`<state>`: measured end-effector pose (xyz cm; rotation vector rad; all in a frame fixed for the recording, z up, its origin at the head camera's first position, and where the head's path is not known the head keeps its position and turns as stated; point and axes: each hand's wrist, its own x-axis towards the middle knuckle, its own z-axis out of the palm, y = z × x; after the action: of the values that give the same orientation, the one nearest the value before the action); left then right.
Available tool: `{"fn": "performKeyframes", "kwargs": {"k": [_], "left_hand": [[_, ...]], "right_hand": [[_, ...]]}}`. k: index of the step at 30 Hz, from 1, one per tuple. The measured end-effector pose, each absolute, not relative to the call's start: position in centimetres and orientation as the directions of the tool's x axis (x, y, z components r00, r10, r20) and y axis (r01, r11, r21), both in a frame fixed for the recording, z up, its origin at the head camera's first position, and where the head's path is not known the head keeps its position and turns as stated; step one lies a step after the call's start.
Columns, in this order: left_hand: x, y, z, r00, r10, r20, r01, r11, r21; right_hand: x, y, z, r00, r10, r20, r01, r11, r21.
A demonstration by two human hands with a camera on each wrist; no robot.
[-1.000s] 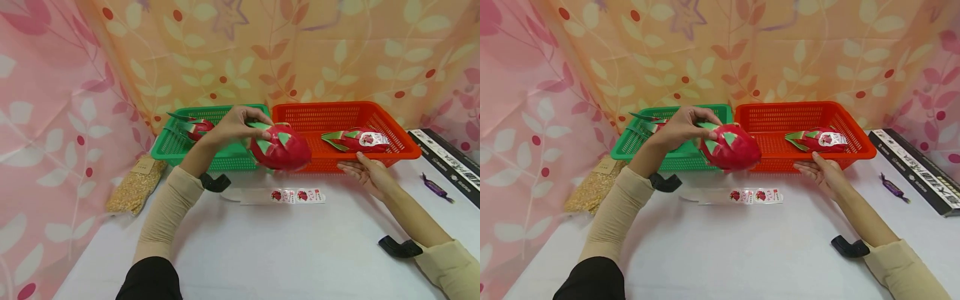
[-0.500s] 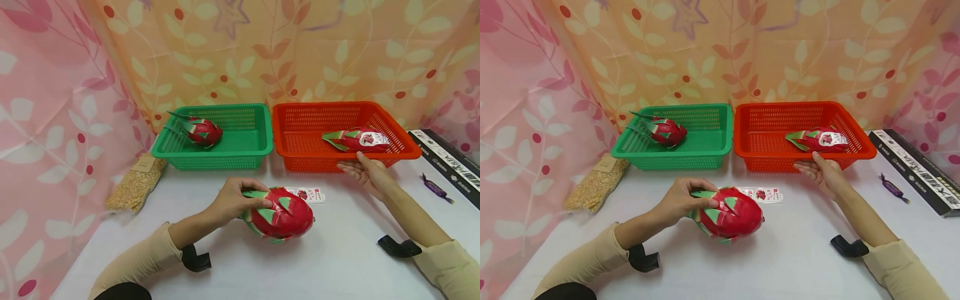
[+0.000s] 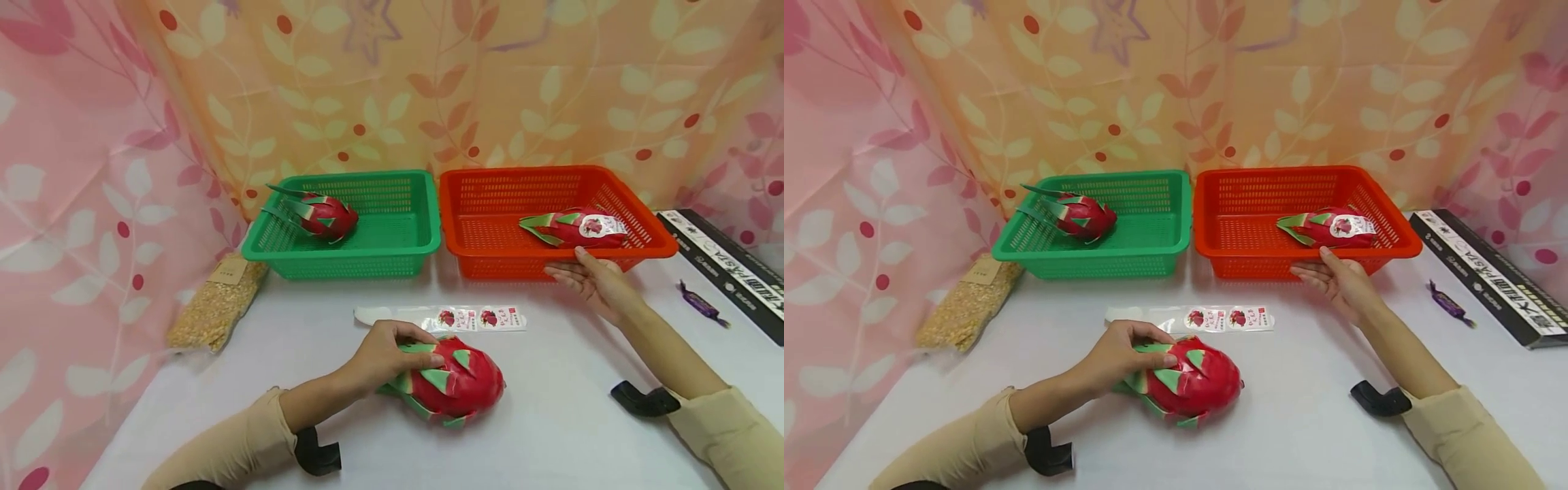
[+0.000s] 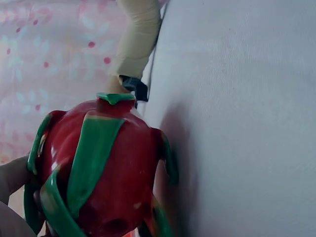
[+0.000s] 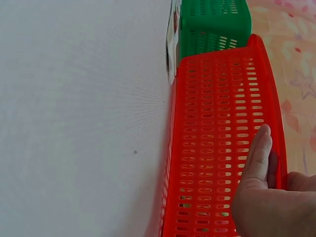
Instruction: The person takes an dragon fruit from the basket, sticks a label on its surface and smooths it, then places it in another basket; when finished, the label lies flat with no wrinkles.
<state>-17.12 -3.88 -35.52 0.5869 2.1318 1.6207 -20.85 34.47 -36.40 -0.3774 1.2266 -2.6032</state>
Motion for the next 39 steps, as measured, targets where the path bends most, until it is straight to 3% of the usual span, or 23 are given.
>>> {"fn": "performKeyframes", "kwargs": {"k": [9,17,23,26,29,31,33,39], "left_hand": [[-17.5,-3.6,-35.5,-0.777,0.628,0.04,0.282,0.291,0.914],[-18.4,-3.7,-35.7,-0.738,0.674,0.02,0.278,0.277,0.92],[-22.0,-4.5,-35.8,-0.678,0.732,0.072,0.382,0.267,0.885],[-24.4,-5.1,-36.0,-0.659,0.747,0.085,0.505,0.355,0.787],[-26.3,-5.5,-36.4,-0.638,0.765,0.087,0.626,0.449,0.638],[-27.2,-5.5,-36.6,-0.621,0.779,0.083,0.678,0.48,0.557],[-27.9,-5.1,-36.8,-0.618,0.784,0.066,0.694,0.503,0.515],[-28.3,-2.5,-37.0,-0.666,0.745,-0.025,0.641,0.59,0.491]], "right_hand": [[-20.9,34.5,-36.4,-0.95,-0.294,0.103,0.103,-0.61,-0.786],[-21.0,34.5,-36.5,-0.951,-0.304,0.057,0.163,-0.649,-0.744],[-21.1,34.5,-36.6,-0.908,-0.401,0.123,0.156,-0.595,-0.788],[-20.9,33.8,-36.1,-0.875,-0.469,0.118,0.058,-0.343,-0.937],[-20.2,32.4,-35.1,-0.882,-0.469,0.036,-0.088,0.089,-0.992],[-19.9,31.0,-34.4,-0.89,-0.455,-0.015,-0.156,0.336,-0.929],[-19.9,29.4,-34.0,-0.891,-0.452,-0.038,-0.211,0.488,-0.847],[-20.7,25.5,-34.6,-0.869,-0.494,-0.015,-0.384,0.693,-0.61]]}}
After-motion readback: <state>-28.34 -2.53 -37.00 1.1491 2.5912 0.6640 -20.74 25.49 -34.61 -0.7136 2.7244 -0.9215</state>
